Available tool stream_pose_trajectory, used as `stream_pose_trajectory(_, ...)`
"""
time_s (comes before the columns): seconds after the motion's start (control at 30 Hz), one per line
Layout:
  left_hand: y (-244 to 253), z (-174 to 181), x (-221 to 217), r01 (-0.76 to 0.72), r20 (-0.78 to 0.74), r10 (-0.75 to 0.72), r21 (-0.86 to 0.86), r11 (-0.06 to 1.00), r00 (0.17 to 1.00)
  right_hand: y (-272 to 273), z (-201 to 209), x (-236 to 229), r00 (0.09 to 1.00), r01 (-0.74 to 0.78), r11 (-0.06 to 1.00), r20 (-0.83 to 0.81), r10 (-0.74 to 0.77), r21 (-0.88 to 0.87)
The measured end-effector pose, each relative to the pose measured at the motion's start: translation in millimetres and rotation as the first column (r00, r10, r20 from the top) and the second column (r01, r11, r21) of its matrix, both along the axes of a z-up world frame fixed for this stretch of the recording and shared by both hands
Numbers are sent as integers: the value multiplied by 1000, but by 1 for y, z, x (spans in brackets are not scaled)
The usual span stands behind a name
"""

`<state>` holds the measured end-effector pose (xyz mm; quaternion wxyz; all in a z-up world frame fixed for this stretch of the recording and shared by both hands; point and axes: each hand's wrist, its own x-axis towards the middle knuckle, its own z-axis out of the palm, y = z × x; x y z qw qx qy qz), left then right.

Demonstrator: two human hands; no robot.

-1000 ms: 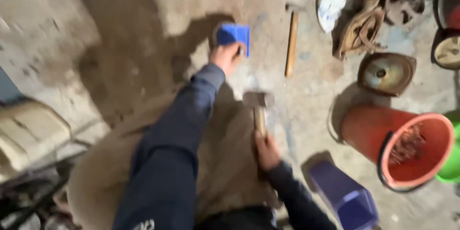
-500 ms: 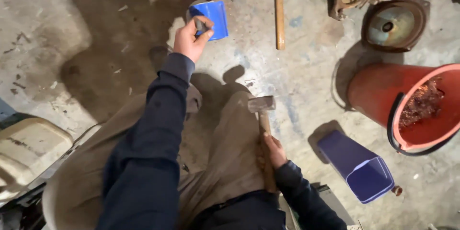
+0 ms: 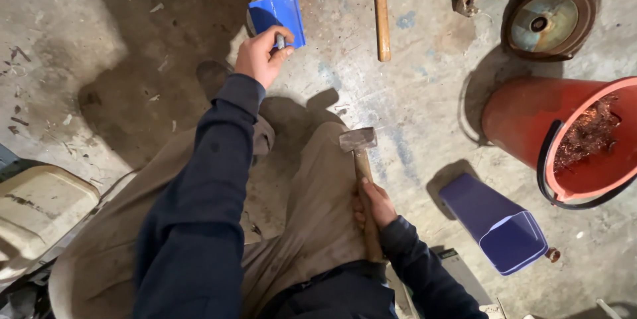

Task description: The person sits on the workshop floor and disassembles a blue electric motor. They hammer the housing, pry it open with a screwdriver, pull off the blue casing, and extract the internal rotor and stator components by hand.

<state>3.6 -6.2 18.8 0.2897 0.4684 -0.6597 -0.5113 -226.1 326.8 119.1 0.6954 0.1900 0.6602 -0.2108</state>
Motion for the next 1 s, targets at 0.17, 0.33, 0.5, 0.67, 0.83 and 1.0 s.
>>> stream_pose_trajectory(0.17,0,8,0,5,9,-5,20,1000,1000,14,-14,-2,1000,11,999,-12,-11,-38)
stream_pose_trajectory(0.33,-2,11,-4,16,33,-13,-78,997,999,9,-21,-7,991,-94,991,-102,84,-97)
stream_pose_trajectory(0.5,3,-4,-8,14,40,-9,-125,992,999,-80,34,-39,690,-667,710,-544,477,-224)
stream_pose_trajectory(0.67,3,-16,-7,-55,32,61,-152,987,998,-194,180,-86,-117,-990,95,-989,-86,108)
stream_pose_trajectory(0.83,6,-18,-10,-67,25,72,-153,986,997,-226,157,-21,153,-957,142,-854,-497,-254)
stream_pose_trajectory(1.0,13,-38,-14,-9,108,18,-83,997,994,-186,22,28,43,-994,109,-926,375,-2)
